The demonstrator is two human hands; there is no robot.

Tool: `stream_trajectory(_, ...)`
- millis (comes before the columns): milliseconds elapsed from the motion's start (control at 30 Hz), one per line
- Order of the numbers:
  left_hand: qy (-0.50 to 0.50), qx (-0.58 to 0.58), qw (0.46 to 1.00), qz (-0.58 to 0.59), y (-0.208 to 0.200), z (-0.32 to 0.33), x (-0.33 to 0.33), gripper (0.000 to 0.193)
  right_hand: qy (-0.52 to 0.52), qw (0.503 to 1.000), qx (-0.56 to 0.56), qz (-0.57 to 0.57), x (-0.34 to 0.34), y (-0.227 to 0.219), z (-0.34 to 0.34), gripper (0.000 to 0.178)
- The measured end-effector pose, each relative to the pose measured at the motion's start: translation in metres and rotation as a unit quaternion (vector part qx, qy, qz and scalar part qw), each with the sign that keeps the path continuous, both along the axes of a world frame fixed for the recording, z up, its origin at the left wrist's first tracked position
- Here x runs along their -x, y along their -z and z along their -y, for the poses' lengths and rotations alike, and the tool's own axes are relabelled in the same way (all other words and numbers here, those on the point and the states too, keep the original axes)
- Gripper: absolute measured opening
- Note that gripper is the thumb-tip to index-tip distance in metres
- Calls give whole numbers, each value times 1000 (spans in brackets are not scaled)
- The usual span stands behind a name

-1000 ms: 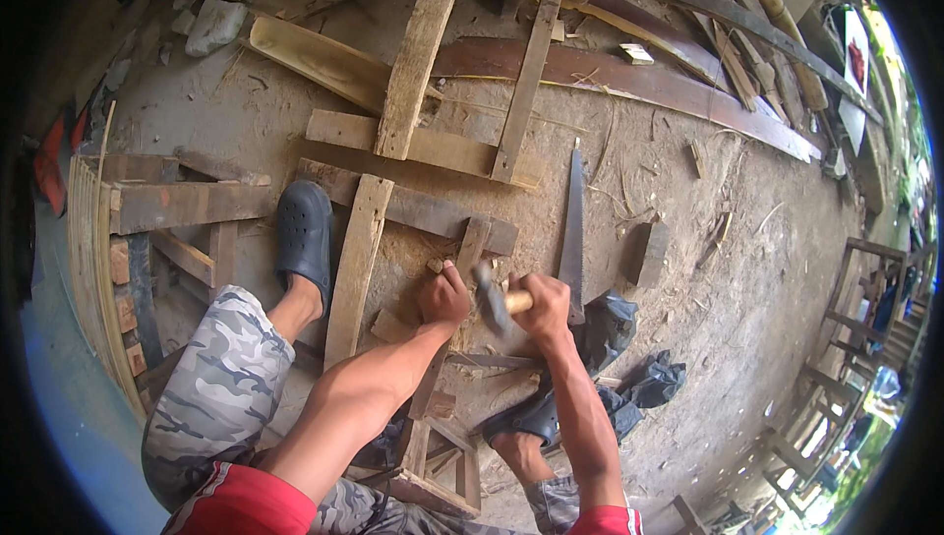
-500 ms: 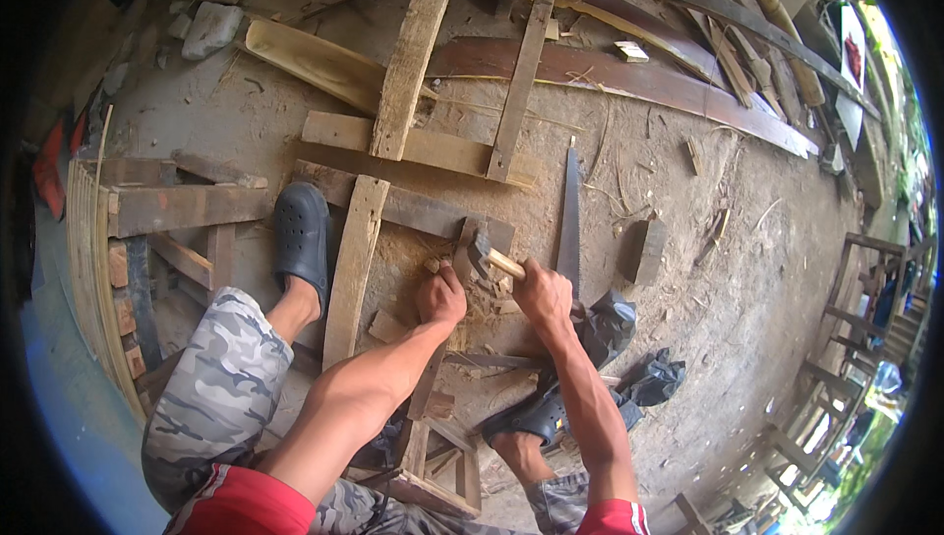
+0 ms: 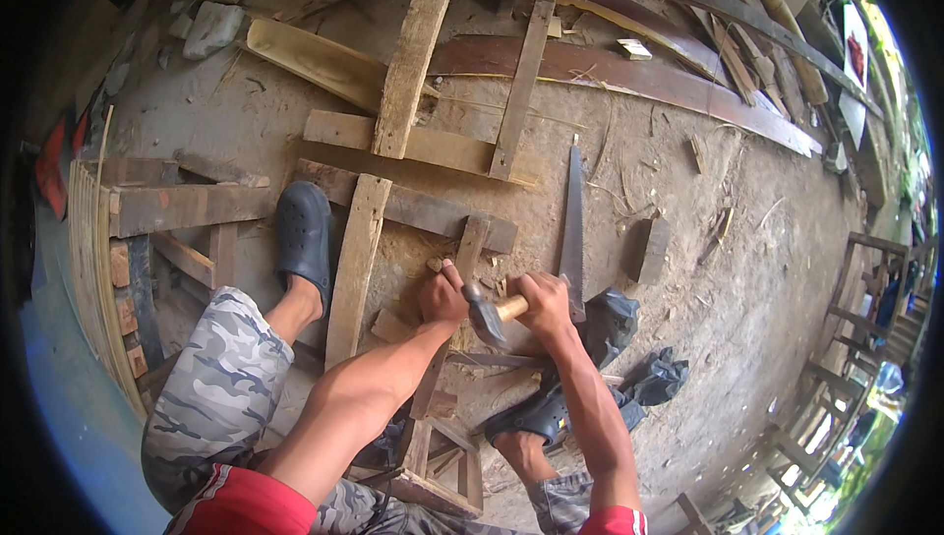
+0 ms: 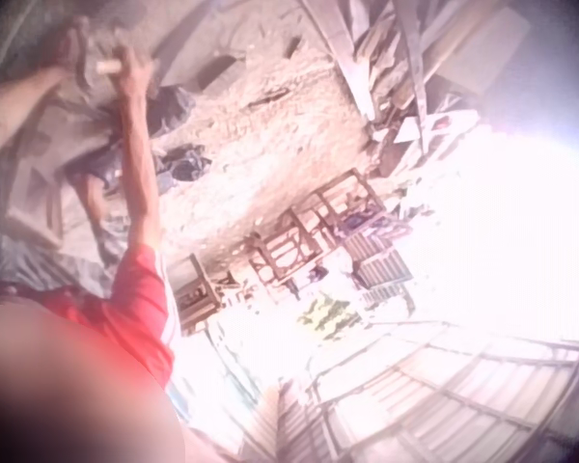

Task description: The person sits on the floor and uses a chisel and hammer to carve and shape a small wooden piece. They repeatedly strike the chisel, adjust the wood, and inspect the carved edges.

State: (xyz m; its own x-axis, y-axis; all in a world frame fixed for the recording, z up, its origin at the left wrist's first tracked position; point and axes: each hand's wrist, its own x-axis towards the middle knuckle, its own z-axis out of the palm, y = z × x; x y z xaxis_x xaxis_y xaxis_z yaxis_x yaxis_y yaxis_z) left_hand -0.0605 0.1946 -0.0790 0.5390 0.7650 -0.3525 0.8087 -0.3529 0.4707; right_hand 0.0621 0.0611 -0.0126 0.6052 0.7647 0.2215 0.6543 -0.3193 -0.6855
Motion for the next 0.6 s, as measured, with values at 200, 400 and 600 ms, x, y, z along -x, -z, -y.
stream_trajectory(200,-9,44,998,-53,-8,-5,-5,63,93,978,186,-8,-8,9,-4,8)
stream_trajectory(400,-10,46,996,-70,-8,-3,-2,67,73,951,289,-81,-15,11,1,13)
stream_trajectory(600,-22,7,1000,-18,-5,0,-1,68,59,996,10,-74,-11,5,1,9)
